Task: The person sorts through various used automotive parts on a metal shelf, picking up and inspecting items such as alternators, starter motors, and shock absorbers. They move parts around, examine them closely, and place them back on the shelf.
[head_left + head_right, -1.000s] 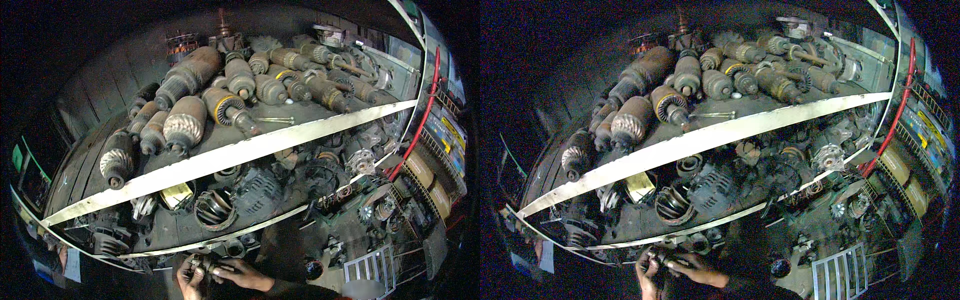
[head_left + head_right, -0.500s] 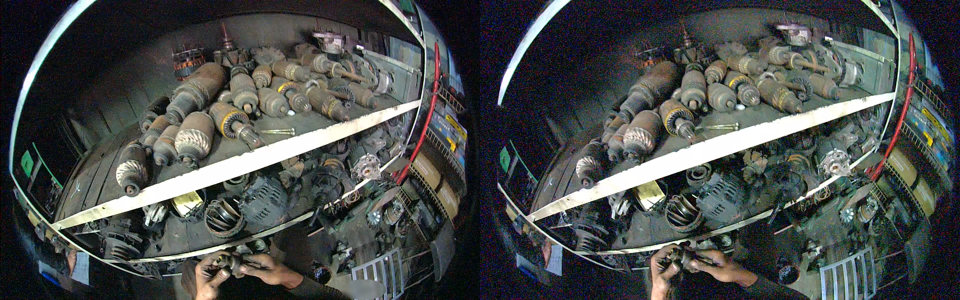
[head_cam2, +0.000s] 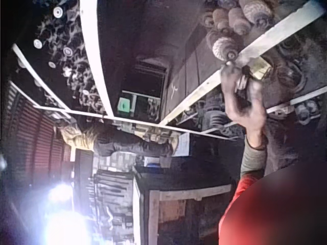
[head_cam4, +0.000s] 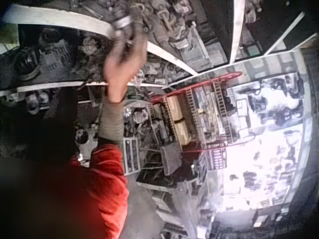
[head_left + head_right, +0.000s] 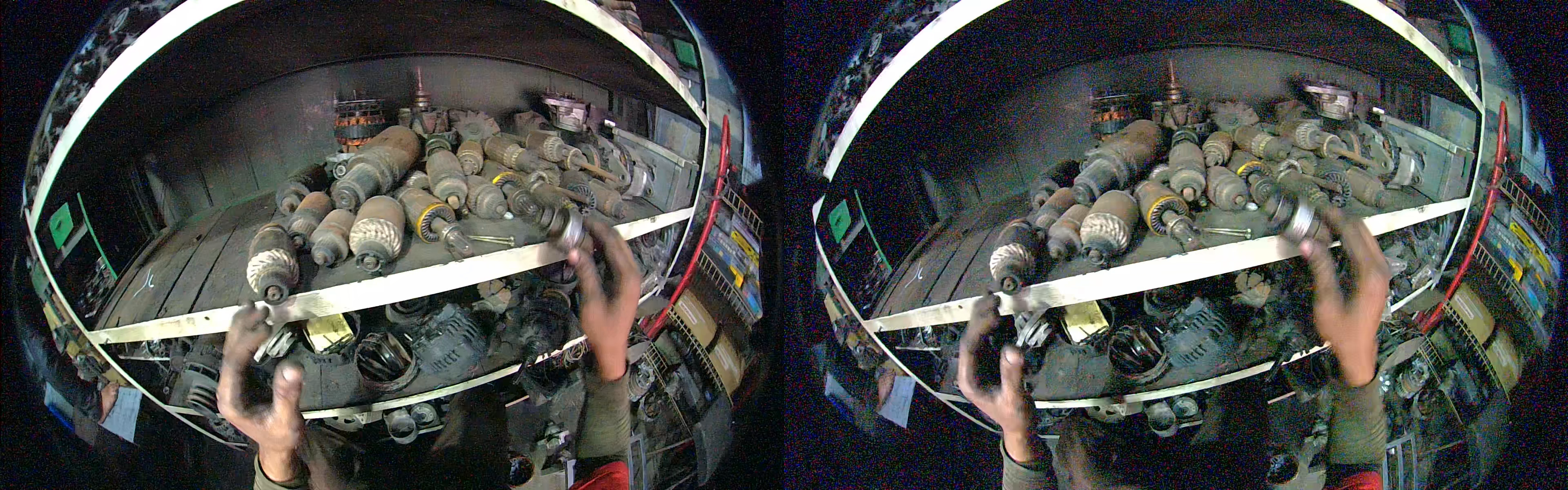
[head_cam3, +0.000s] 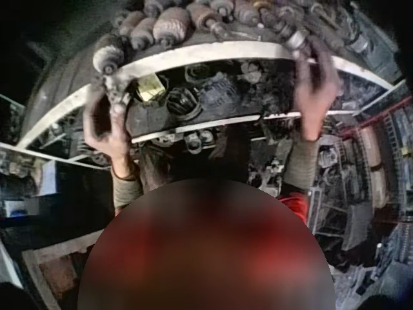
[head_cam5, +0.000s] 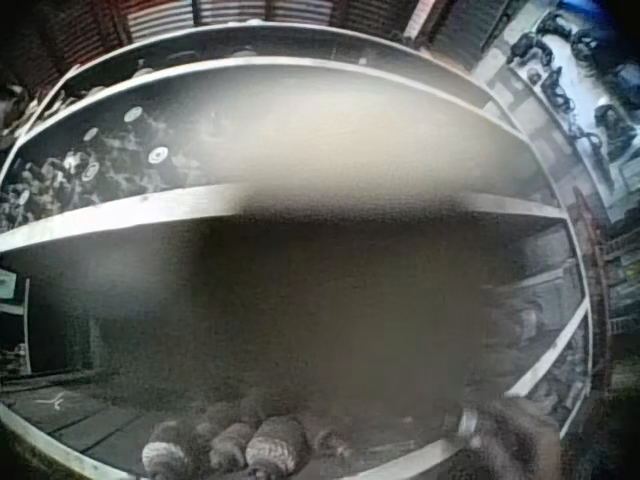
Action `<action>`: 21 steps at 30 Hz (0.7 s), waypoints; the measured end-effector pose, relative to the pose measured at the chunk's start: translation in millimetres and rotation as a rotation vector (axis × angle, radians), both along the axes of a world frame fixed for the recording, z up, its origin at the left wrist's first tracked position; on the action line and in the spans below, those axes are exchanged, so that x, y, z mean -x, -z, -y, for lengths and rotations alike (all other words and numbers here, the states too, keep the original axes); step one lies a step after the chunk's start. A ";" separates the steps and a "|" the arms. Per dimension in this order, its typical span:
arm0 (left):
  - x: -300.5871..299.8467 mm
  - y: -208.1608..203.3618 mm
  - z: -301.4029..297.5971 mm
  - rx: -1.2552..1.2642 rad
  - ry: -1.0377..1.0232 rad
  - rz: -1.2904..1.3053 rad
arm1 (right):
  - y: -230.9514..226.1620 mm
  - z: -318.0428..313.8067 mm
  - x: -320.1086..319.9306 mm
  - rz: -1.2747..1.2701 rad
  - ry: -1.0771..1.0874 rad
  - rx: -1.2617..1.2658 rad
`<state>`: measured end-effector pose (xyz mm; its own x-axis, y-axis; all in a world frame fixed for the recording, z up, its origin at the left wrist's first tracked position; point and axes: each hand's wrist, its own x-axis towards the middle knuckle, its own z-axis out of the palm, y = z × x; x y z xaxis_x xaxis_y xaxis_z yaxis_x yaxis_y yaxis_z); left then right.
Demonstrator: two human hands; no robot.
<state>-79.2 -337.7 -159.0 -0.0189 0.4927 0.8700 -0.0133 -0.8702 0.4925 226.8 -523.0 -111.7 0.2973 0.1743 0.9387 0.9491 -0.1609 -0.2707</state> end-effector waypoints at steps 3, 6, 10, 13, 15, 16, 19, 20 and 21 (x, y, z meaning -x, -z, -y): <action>2.7 -16.4 -17.9 -0.201 -0.200 -0.067 | -21.8 -8.7 -26.4 0.056 -0.079 0.171; 5.4 -21.5 -32.1 -0.186 -0.271 -0.094 | -27.1 -16.6 -40.5 0.097 -0.033 0.382; 7.7 -13.2 -47.3 -0.142 -0.385 -0.204 | -31.2 -18.9 -43.1 0.123 0.077 0.468; 5.8 -3.4 -55.3 -0.262 -0.432 -0.248 | -40.3 -13.4 -39.3 0.131 0.009 0.488; 4.4 0.9 -59.9 -0.296 -0.445 -0.223 | -44.7 -11.1 -35.4 0.150 -0.053 0.478; 3.7 2.9 -62.0 -0.301 -0.434 -0.207 | -45.7 -12.1 -33.3 0.135 0.010 0.488; 1.6 8.1 -68.8 -0.331 -0.434 -0.139 | -44.8 -17.7 -23.3 0.211 0.036 0.438; 1.9 9.8 -69.0 -0.301 -0.410 -0.120 | -41.6 -21.6 -17.1 0.174 0.063 0.414; 2.0 10.9 -71.2 -0.309 -0.390 -0.109 | -39.2 -24.1 -10.1 0.206 0.007 0.396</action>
<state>-81.1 -266.5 -169.8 -0.0514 0.1860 0.9812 0.3782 -0.9057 0.1915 236.9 -498.9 -72.5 0.1139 0.5308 0.8398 0.9752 -0.2211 0.0075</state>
